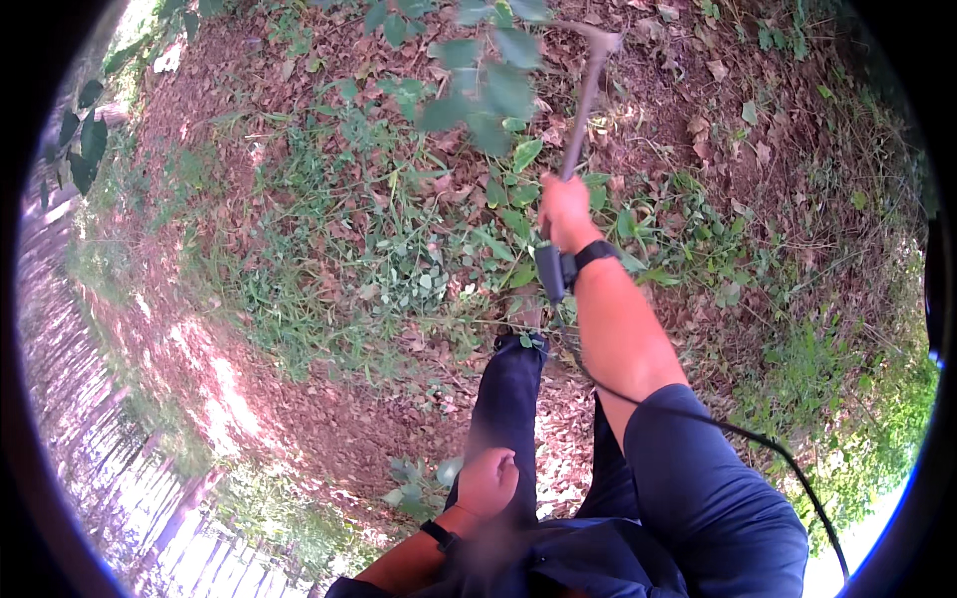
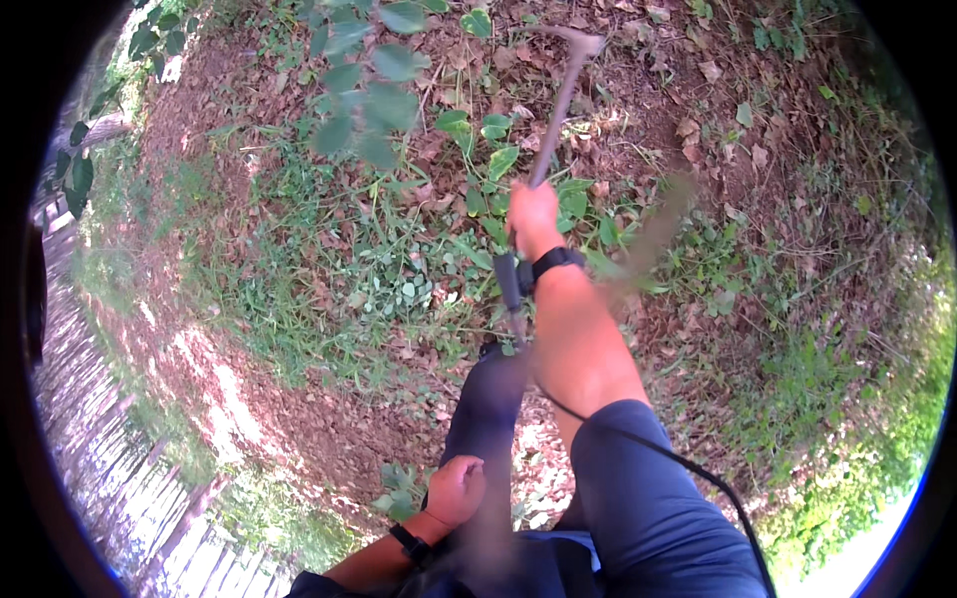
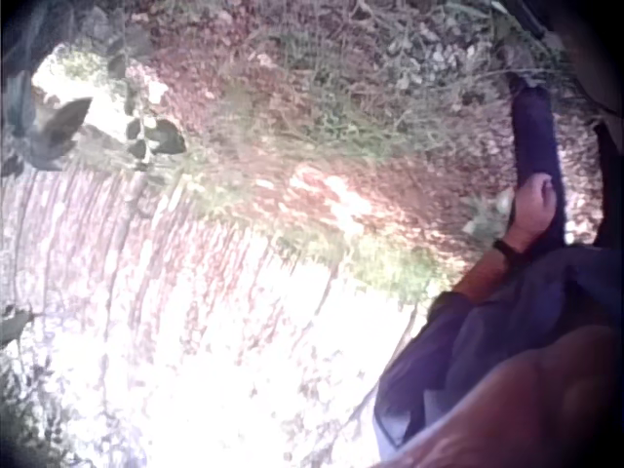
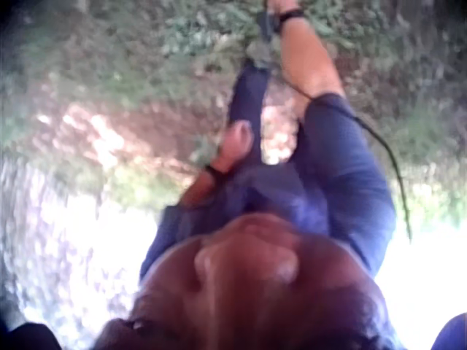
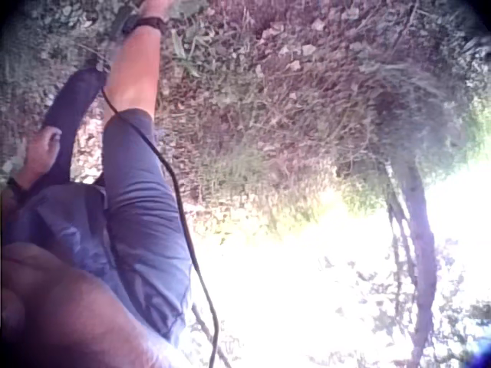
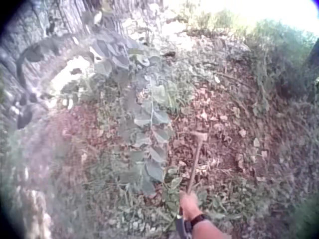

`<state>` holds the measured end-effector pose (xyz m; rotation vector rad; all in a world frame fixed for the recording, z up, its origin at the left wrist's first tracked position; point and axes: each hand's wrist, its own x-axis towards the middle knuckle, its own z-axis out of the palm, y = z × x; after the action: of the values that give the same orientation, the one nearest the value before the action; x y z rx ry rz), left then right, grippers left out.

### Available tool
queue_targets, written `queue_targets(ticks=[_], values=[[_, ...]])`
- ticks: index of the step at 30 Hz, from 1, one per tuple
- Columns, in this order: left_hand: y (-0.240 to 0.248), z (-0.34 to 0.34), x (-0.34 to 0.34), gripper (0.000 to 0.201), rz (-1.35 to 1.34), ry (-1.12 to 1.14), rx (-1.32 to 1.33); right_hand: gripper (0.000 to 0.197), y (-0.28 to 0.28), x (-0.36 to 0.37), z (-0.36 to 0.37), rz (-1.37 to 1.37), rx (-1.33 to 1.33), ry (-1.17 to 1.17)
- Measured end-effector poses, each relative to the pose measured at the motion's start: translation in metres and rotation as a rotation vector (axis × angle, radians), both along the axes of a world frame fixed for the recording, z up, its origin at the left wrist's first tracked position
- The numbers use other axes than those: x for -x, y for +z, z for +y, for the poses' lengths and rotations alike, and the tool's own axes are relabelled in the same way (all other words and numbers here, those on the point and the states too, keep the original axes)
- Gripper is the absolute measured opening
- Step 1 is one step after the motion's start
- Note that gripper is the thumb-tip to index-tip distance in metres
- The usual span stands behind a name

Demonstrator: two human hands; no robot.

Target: The person uses a brush hook to cut and clear small branches and leaves from trees and the ground in a wooded area.

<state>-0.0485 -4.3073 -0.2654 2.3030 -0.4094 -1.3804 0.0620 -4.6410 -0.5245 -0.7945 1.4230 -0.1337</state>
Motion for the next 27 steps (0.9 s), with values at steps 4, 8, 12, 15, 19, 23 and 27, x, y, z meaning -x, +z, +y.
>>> queue_targets(ticks=[4,8,12,15,19,23,27], values=[[0.0,-0.005,-0.004,0.016,-0.018,0.005,0.001,0.035,0.017,-0.02,0.136,0.117,0.027,0.868],[0.0,-0.01,-0.005,0.015,-0.053,0.002,0.036,0.027,0.075,0.031,0.215,-0.183,0.005,1.369],[0.0,-0.01,-0.003,0.014,-0.086,-0.12,0.015,0.031,0.109,0.091,0.214,-0.182,0.029,1.453],[0.002,-0.013,0.001,0.014,-0.134,-0.051,0.091,0.031,0.108,0.129,0.165,-0.079,0.155,1.364],[0.008,-0.021,0.008,0.013,-0.166,-0.056,0.085,0.036,0.093,0.181,0.061,0.12,0.266,1.08],[0.012,-0.025,0.019,0.013,-0.175,-0.128,0.076,0.041,0.084,0.256,-0.045,0.446,0.309,0.56],[0.011,-0.024,0.036,0.011,-0.153,-0.181,-0.013,0.02,0.094,0.36,-0.126,0.43,0.394,0.055]])
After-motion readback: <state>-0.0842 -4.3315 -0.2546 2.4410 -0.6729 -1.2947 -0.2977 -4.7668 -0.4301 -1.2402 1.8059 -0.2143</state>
